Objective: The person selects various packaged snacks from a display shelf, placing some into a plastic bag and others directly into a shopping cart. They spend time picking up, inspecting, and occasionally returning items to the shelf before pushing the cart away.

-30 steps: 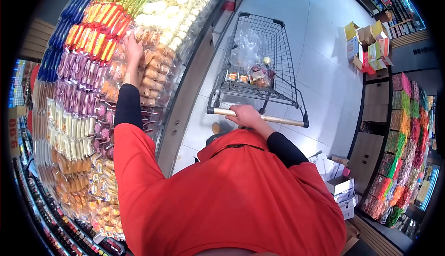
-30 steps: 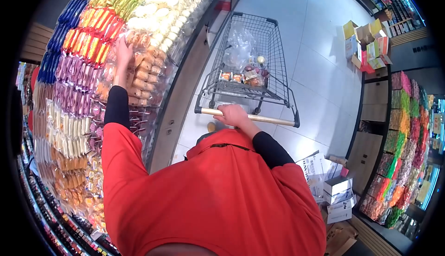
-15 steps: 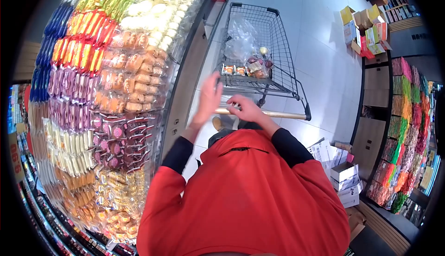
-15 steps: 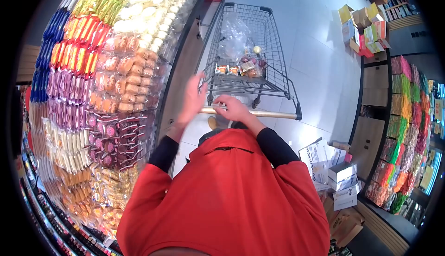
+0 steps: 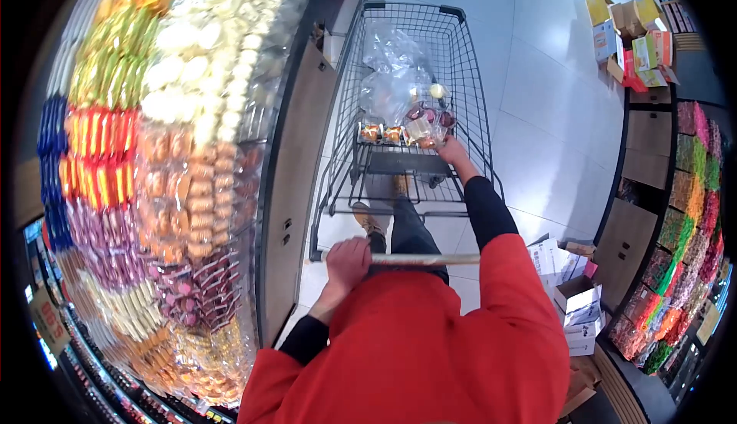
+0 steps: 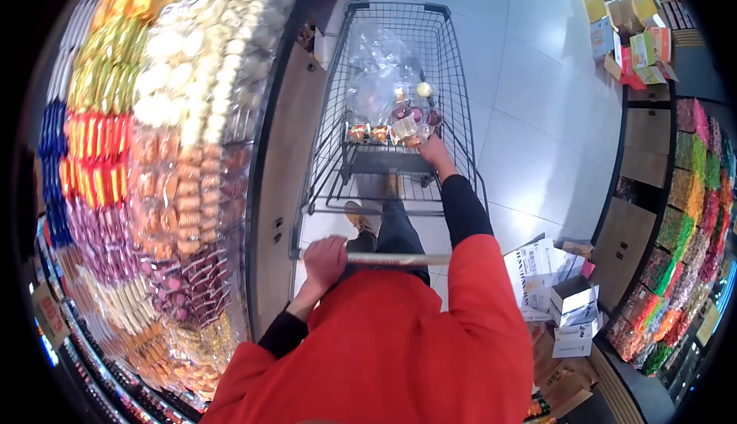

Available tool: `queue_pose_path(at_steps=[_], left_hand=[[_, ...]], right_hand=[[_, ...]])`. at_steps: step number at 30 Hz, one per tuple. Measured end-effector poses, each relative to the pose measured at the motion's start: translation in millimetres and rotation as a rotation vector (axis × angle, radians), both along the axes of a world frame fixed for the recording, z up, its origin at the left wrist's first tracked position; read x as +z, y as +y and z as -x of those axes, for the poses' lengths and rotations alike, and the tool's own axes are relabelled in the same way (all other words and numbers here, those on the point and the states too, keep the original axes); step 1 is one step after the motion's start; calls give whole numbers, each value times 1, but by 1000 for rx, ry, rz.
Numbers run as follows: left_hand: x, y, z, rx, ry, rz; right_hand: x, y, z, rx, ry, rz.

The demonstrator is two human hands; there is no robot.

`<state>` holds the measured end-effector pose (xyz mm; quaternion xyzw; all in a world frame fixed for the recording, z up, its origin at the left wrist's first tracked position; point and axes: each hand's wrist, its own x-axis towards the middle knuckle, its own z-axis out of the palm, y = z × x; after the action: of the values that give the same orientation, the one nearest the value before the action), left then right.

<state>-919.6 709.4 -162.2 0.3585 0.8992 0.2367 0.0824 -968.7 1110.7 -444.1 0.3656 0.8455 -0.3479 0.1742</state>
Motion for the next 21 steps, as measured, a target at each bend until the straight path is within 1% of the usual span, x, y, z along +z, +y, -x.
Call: queue_pose_path(at_steps=[1, 2, 3, 5, 8, 9, 10, 12, 13, 15, 16, 18, 19, 20, 21], left_hand=[[-1, 0, 1, -2, -43, 8], [1, 1, 1, 0, -33, 27], [-3, -1, -1, -12, -8, 63], [-7, -1, -2, -26, 8, 110], [-5, -1, -2, -21, -40, 116], [-6, -3, -4, -5, -50, 117], [-9, -3, -4, 13, -55, 115], [-8, 1, -1, 32, -28, 81], [-7, 1, -1, 24, -49, 97], [-6, -1, -2, 21, -90, 126], [-5, -1, -2, 33, -110, 135], [-7, -4, -5, 39, -103, 165], [-7, -2, -4, 57, -74, 138], [-5, 1, -4, 71, -49, 108], [-4, 2, -3, 67, -39, 101]], right_hand=[[-51, 7, -2, 31, -26, 22], [-84, 9, -5, 62, -54, 46], [-87, 4, -1, 55, -62, 61], [-86, -15, 8, -133, -25, -15], [-85, -26, 16, -156, -63, -10], [-109, -30, 17, -186, -52, -84], [-128, -26, 14, -181, -49, -78], [-100, -23, 18, -177, -1, -50], [-104, -18, 15, -85, -21, -93], [-87, -18, 18, -209, -134, -57], [-91, -13, 17, -169, -104, 13], [-104, -9, 8, -168, 122, 84], [-96, -6, 8, -171, 182, 99], [-91, -3, 10, -145, 50, 8], [-76, -1, 13, -118, 14, -24]])
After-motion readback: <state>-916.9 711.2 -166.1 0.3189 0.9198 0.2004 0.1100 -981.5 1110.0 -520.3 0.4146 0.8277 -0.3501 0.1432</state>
